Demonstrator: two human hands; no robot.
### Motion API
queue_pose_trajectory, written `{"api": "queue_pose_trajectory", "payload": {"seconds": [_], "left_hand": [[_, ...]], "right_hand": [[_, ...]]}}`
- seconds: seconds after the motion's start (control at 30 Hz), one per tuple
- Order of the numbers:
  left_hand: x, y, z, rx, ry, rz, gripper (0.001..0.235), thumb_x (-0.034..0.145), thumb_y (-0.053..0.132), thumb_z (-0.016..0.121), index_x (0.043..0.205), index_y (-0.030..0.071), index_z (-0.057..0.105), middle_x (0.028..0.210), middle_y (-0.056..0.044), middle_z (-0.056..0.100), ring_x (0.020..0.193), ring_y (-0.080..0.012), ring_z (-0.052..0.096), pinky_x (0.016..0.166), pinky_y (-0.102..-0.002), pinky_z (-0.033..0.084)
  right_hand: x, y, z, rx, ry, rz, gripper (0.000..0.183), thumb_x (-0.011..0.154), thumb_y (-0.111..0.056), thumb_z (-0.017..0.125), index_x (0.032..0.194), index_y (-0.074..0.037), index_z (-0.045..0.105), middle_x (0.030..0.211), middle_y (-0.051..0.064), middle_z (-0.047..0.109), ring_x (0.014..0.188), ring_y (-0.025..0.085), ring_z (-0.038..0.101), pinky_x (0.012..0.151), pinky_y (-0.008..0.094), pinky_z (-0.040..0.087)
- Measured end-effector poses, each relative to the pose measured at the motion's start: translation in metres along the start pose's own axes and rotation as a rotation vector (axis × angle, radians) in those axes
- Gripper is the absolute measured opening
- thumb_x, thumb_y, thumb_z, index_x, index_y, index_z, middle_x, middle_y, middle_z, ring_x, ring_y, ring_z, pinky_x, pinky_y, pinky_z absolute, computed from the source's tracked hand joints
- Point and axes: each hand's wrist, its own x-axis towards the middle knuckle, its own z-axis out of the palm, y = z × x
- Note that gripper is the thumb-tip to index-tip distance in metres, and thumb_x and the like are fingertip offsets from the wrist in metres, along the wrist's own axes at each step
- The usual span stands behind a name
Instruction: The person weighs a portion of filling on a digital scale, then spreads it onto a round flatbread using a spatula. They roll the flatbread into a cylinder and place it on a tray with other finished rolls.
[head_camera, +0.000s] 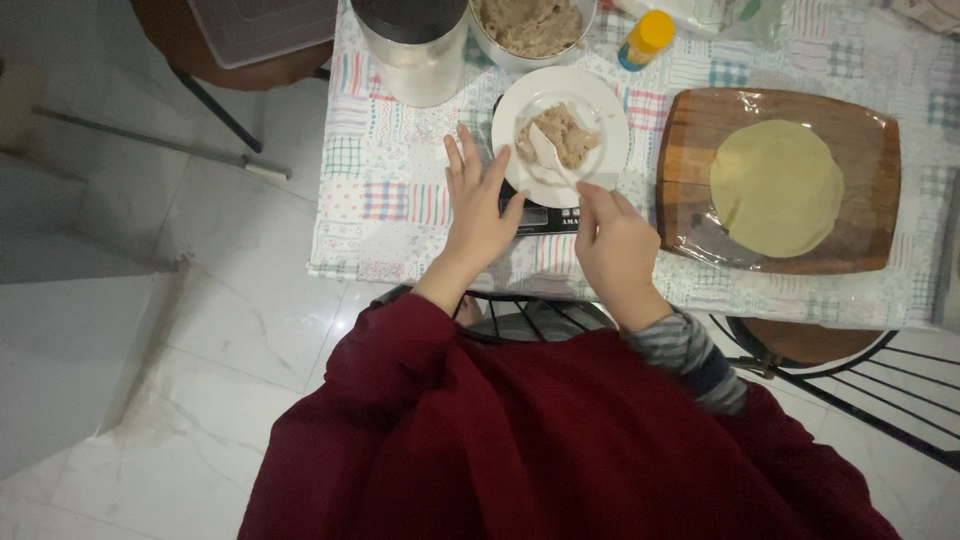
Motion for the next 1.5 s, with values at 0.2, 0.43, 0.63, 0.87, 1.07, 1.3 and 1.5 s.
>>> {"api": "queue_pose_trajectory", "payload": {"seconds": [0.2, 0.43, 0.63, 0.87, 1.07, 1.3, 1.5], "left_hand": [[0.001, 0.004, -0.004, 0.013, -0.064, -0.025, 0.055, 0.092, 0.018, 0.075, 0.143, 0.005, 0.059, 0.168, -0.03, -0.009, 0.155, -0.0528, -0.015, 0.121, -0.071, 0.011], [0.001, 0.012, -0.01, -0.03, -0.046, 0.006, 0.055, 0.093, 0.017, 0.073, 0.146, 0.011, 0.059, 0.169, -0.028, -0.008, 0.156, -0.0512, -0.014, 0.124, -0.067, 0.01], [0.005, 0.035, -0.027, -0.159, 0.002, 0.108, 0.059, 0.098, 0.014, 0.07, 0.154, 0.014, 0.051, 0.174, -0.025, -0.004, 0.161, -0.0489, -0.013, 0.13, -0.061, 0.011], [0.005, 0.057, -0.051, -0.27, 0.083, 0.111, 0.064, 0.103, 0.011, 0.067, 0.161, 0.017, 0.041, 0.177, -0.023, -0.002, 0.165, -0.0467, -0.008, 0.134, -0.059, 0.011], [-0.009, 0.057, -0.059, -0.298, 0.117, 0.077, 0.07, 0.099, 0.005, 0.065, 0.163, 0.014, 0.037, 0.177, -0.023, 0.0, 0.165, -0.0482, -0.007, 0.134, -0.059, 0.01], [-0.027, 0.05, -0.072, -0.262, 0.138, 0.057, 0.07, 0.1, 0.006, 0.068, 0.162, 0.014, 0.037, 0.176, -0.023, 0.0, 0.164, -0.048, -0.006, 0.133, -0.058, 0.011], [-0.035, 0.04, -0.078, -0.269, 0.149, 0.019, 0.071, 0.1, 0.005, 0.068, 0.163, 0.013, 0.036, 0.177, -0.021, 0.0, 0.165, -0.0464, -0.005, 0.133, -0.058, 0.01]], "right_hand": [[0.002, 0.01, 0.002, 0.146, -0.136, 0.259, 0.016, 0.099, -0.013, 0.069, 0.111, -0.007, 0.078, 0.076, 0.021, 0.069, 0.061, 0.03, 0.065, 0.06, 0.039, 0.049], [0.012, 0.043, 0.007, 0.751, -0.232, 0.593, 0.021, 0.097, -0.009, 0.067, 0.113, 0.0, 0.077, 0.076, 0.001, 0.067, 0.061, 0.005, 0.051, 0.052, 0.022, 0.038], [0.018, 0.068, -0.017, 1.195, -0.35, 0.949, 0.021, 0.095, -0.007, 0.065, 0.113, 0.001, 0.073, 0.08, 0.002, 0.062, 0.055, 0.003, 0.043, 0.044, 0.018, 0.028], [0.045, 0.088, -0.023, 1.136, -0.215, 0.753, 0.021, 0.098, -0.005, 0.064, 0.116, 0.0, 0.072, 0.09, 0.001, 0.067, 0.069, 0.006, 0.055, 0.059, 0.02, 0.043], [0.1, 0.08, 0.001, 0.442, 0.072, -0.03, 0.019, 0.107, -0.003, 0.065, 0.125, 0.001, 0.069, 0.107, 0.016, 0.071, 0.096, 0.026, 0.07, 0.082, 0.037, 0.055], [0.108, 0.057, 0.005, -0.044, 0.056, -0.26, 0.032, 0.094, 0.005, 0.059, 0.12, -0.006, 0.074, 0.107, 0.016, 0.067, 0.094, 0.039, 0.067, 0.078, 0.048, 0.053], [0.091, 0.059, -0.016, -0.084, -0.009, -0.253, 0.031, 0.094, 0.003, 0.061, 0.119, -0.006, 0.076, 0.101, 0.016, 0.066, 0.089, 0.038, 0.066, 0.076, 0.047, 0.052]]}}
